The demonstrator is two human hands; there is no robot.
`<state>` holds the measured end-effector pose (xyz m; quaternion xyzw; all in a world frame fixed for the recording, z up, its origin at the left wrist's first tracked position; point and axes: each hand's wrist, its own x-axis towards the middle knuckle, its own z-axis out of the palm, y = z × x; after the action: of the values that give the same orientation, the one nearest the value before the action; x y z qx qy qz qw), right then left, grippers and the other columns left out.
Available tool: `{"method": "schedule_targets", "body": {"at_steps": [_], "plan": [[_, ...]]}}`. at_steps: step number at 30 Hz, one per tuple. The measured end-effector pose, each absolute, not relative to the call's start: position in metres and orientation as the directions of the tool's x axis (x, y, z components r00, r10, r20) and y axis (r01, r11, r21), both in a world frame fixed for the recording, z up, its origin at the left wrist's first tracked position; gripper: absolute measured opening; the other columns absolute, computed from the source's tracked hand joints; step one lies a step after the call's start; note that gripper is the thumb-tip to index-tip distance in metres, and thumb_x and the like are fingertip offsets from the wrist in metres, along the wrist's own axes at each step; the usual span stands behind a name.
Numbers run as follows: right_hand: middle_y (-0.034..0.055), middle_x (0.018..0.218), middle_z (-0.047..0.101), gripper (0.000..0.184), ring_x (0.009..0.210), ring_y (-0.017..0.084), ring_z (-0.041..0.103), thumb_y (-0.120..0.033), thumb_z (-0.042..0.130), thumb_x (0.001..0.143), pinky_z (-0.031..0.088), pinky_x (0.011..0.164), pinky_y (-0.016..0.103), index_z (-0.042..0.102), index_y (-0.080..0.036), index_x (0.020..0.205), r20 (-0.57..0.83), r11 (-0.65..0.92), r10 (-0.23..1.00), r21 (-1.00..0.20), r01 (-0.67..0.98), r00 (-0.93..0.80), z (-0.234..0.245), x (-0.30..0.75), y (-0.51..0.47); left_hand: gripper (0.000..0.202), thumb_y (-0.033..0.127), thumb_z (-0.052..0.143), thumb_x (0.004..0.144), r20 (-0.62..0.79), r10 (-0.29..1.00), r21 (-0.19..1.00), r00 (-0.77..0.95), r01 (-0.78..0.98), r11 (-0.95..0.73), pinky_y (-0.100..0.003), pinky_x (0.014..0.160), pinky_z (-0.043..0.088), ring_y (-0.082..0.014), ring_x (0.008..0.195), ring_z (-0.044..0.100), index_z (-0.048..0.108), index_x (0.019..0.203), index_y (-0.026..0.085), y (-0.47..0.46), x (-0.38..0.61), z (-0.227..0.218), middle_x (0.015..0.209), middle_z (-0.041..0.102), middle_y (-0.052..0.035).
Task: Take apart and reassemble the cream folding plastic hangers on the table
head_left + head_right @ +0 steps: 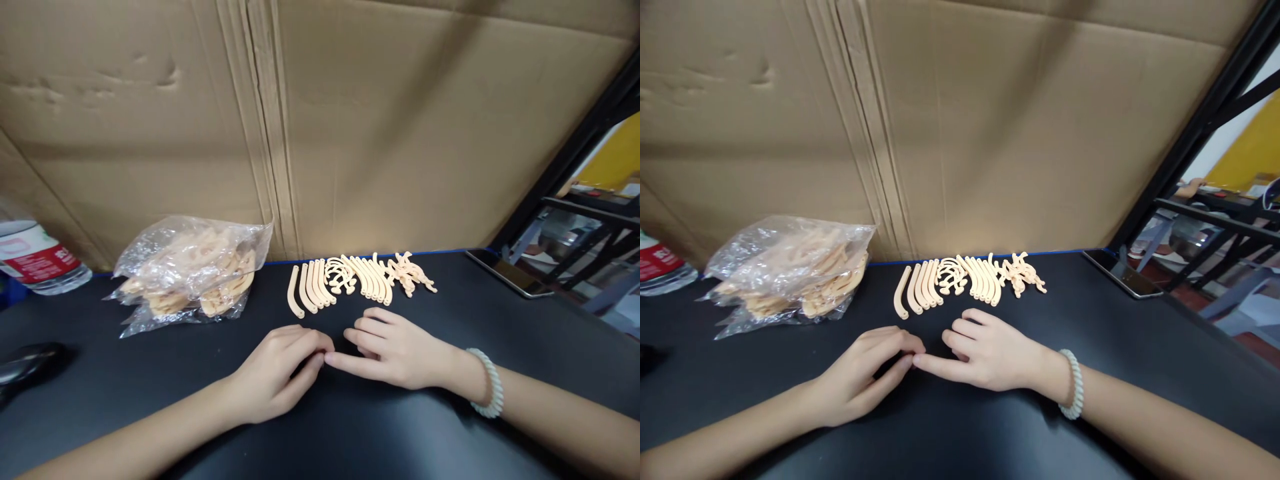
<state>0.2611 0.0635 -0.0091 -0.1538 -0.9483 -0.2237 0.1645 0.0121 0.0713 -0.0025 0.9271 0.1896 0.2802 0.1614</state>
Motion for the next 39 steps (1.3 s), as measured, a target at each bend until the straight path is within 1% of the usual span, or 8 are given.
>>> {"method": "schedule_targets", "body": {"at_steps": [13,23,29,32,34,35,37,39], "plan": [[0.0008,0.078,0.062,0.051,0.074,0.014,0.055,-0.006,0.042,0.096,0.044,0.074,0.033,0.039,-0.02,0.145,0.392,0.871,0.217,0.336,0.359,-0.894,-0.01,0.262,0.064,0.017,0.013,0.037,0.095,0.45,0.391,0.393,0.803,0.215,-0.894,-0.028,0.067,0.048,-0.0166,0.069,0.058,0.054,0.094,0.017,0.073,0.013,-0.002,0.08,0.065,-0.0056],[0.0,0.075,0.061,0.047,0.069,0.014,0.052,-0.006,0.043,0.095,0.043,0.07,0.031,0.045,-0.019,0.14,0.396,0.869,0.213,0.341,0.358,-0.893,-0.01,0.262,0.064,0.017,0.012,0.036,0.095,0.392,0.395,0.413,0.831,0.224,-0.882,-0.028,0.067,0.045,-0.0168,0.069,0.055,0.052,0.09,0.016,0.074,0.014,-0.002,0.08,0.062,-0.0054],[-0.0019,0.071,0.058,0.048,0.066,0.014,0.051,-0.006,0.044,0.095,0.042,0.068,0.031,0.044,-0.02,0.141,0.397,0.871,0.214,0.337,0.358,-0.893,-0.01,0.262,0.064,0.02,0.013,0.037,0.095,0.354,0.44,0.499,0.825,0.231,-0.835,-0.028,0.066,0.043,-0.0161,0.069,0.052,0.055,0.088,0.015,0.074,0.014,0.001,0.078,0.061,-0.0053],[0.0003,0.075,0.062,0.042,0.068,0.014,0.053,-0.006,0.045,0.095,0.043,0.068,0.031,0.049,-0.016,0.136,0.405,0.873,0.213,0.33,0.359,-0.889,-0.011,0.263,0.065,0.022,0.019,0.041,0.094,0.282,0.569,0.757,0.772,0.185,-0.626,-0.027,0.066,0.042,-0.0153,0.067,0.053,0.057,0.078,0.016,0.078,0.014,0.002,0.074,0.06,-0.0042],[0.002,0.077,0.064,0.034,0.071,0.014,0.055,-0.007,0.045,0.095,0.045,0.07,0.031,0.055,-0.012,0.128,0.412,0.872,0.215,0.327,0.364,-0.886,-0.012,0.263,0.066,0.022,0.02,0.046,0.088,0.196,0.703,0.958,0.684,0.018,-0.285,-0.026,0.062,0.04,-0.0144,0.062,0.049,0.053,0.068,0.016,0.082,0.014,0.002,0.064,0.055,-0.0024],[0.0026,0.077,0.064,0.031,0.072,0.014,0.056,-0.007,0.045,0.096,0.045,0.072,0.031,0.057,-0.011,0.124,0.415,0.872,0.216,0.326,0.366,-0.884,-0.012,0.263,0.067,0.019,0.02,0.047,0.084,0.134,0.761,0.99,0.634,-0.125,-0.071,-0.026,0.059,0.038,-0.0136,0.058,0.045,0.049,0.065,0.016,0.084,0.015,0.002,0.059,0.049,-0.0009],[0.0037,0.077,0.065,0.026,0.073,0.015,0.057,-0.008,0.044,0.096,0.046,0.074,0.032,0.061,-0.01,0.116,0.422,0.875,0.216,0.317,0.367,-0.88,-0.013,0.263,0.067,0.016,0.018,0.048,0.075,-0.03,0.789,0.886,0.613,-0.349,0.305,-0.025,0.056,0.036,-0.0124,0.054,0.036,0.044,0.06,0.017,0.086,0.017,0.002,0.054,0.038,0.0013],[0.0051,0.08,0.066,0.025,0.074,0.015,0.058,-0.008,0.043,0.097,0.047,0.075,0.033,0.063,-0.01,0.11,0.426,0.882,0.22,0.298,0.365,-0.878,-0.013,0.263,0.067,0.014,0.016,0.049,0.069,-0.126,0.748,0.744,0.651,-0.437,0.506,-0.025,0.054,0.034,-0.012,0.052,0.029,0.043,0.057,0.016,0.085,0.019,0.003,0.053,0.032,0.0022]]}}
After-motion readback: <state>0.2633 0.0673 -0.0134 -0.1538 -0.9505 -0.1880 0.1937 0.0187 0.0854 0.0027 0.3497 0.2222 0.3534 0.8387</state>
